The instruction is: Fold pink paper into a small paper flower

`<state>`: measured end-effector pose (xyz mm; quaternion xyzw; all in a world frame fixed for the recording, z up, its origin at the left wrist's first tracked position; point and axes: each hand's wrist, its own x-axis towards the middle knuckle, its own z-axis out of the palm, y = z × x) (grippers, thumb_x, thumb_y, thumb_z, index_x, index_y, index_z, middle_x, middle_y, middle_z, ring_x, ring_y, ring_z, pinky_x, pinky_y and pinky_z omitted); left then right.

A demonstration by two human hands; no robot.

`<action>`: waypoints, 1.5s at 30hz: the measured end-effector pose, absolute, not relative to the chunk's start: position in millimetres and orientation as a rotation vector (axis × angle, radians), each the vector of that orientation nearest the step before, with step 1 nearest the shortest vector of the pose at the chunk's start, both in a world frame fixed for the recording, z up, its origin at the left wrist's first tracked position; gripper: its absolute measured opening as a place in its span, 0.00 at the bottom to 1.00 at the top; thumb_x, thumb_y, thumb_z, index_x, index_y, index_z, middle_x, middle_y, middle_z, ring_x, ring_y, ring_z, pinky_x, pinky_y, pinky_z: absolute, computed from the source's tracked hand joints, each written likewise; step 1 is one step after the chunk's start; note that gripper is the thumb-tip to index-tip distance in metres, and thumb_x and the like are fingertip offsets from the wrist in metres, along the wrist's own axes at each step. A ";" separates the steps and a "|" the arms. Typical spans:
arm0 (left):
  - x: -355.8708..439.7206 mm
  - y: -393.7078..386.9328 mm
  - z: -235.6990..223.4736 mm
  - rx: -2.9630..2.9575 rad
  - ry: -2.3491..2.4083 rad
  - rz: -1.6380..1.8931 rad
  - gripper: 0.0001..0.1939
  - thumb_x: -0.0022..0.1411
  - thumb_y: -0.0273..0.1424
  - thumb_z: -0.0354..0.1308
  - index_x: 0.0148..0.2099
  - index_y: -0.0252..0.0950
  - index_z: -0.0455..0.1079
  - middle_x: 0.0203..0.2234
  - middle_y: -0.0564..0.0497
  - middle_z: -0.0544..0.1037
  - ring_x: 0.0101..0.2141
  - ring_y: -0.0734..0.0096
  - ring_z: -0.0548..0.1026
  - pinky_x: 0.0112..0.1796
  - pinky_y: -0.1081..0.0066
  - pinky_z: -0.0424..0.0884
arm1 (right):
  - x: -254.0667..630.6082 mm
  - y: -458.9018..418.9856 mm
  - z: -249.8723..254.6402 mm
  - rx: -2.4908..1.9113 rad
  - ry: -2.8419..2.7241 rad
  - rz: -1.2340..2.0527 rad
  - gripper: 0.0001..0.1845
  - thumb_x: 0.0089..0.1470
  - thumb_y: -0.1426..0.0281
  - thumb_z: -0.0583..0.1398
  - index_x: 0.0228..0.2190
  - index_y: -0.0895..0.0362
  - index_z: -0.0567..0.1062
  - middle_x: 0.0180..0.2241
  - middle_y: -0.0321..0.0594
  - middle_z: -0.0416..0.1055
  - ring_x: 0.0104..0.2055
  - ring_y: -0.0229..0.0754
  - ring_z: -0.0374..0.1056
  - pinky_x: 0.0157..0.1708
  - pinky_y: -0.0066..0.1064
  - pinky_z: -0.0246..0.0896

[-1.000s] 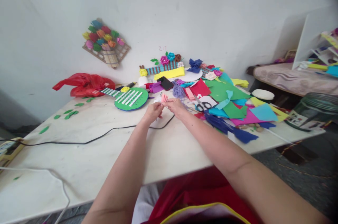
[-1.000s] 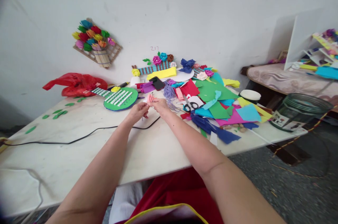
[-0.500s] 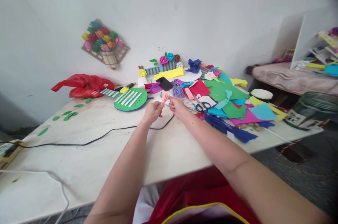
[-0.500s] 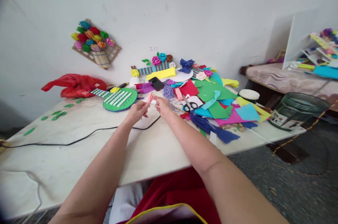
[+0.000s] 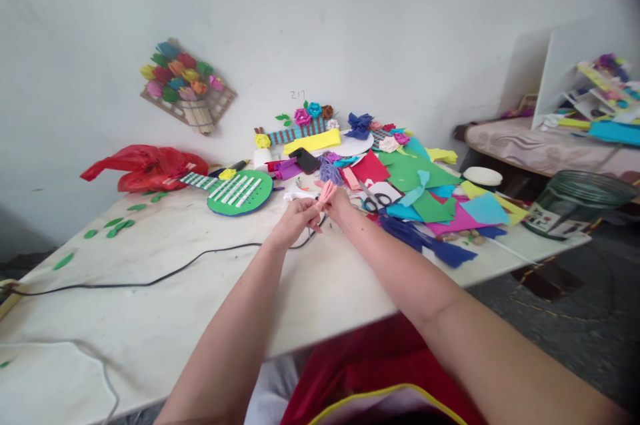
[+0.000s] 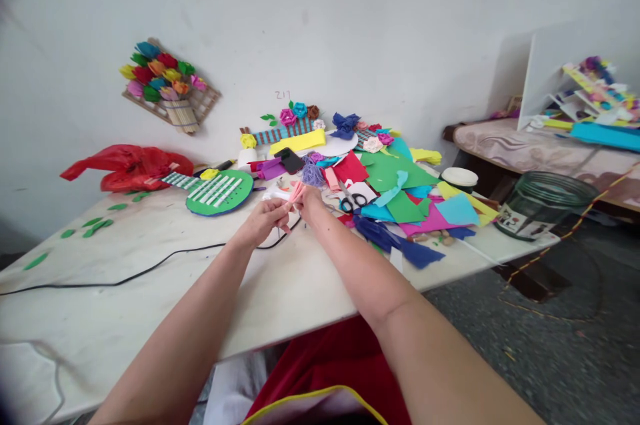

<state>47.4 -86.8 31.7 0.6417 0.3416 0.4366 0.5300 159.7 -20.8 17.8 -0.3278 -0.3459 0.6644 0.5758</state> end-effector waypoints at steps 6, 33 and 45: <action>53.8 -89.5 33.5 1.463 0.769 1.041 0.16 0.50 0.41 0.60 0.28 0.31 0.66 0.11 0.59 0.59 0.15 0.82 0.58 0.21 0.73 0.70 | 165.5 -25.5 22.8 -0.760 -0.809 1.571 0.14 0.42 0.73 0.52 0.34 0.62 0.69 0.10 0.26 0.51 0.12 0.30 0.44 0.14 0.26 0.37; 22.6 -67.1 19.1 1.142 1.211 1.460 0.16 0.47 0.40 0.61 0.28 0.32 0.64 0.11 0.60 0.60 0.14 0.83 0.58 0.20 0.75 0.70 | 132.8 -40.3 18.5 -0.770 -0.700 1.583 0.05 0.49 0.70 0.57 0.27 0.60 0.70 0.10 0.22 0.43 0.11 0.26 0.39 0.11 0.21 0.30; 8.8 -52.8 4.2 1.546 1.640 1.287 0.12 0.54 0.38 0.54 0.27 0.33 0.66 0.11 0.57 0.63 0.14 0.77 0.63 0.19 0.75 0.66 | 126.2 -49.7 22.3 -0.780 -0.917 1.483 0.09 0.48 0.68 0.57 0.21 0.60 0.68 0.10 0.23 0.46 0.11 0.26 0.42 0.12 0.22 0.34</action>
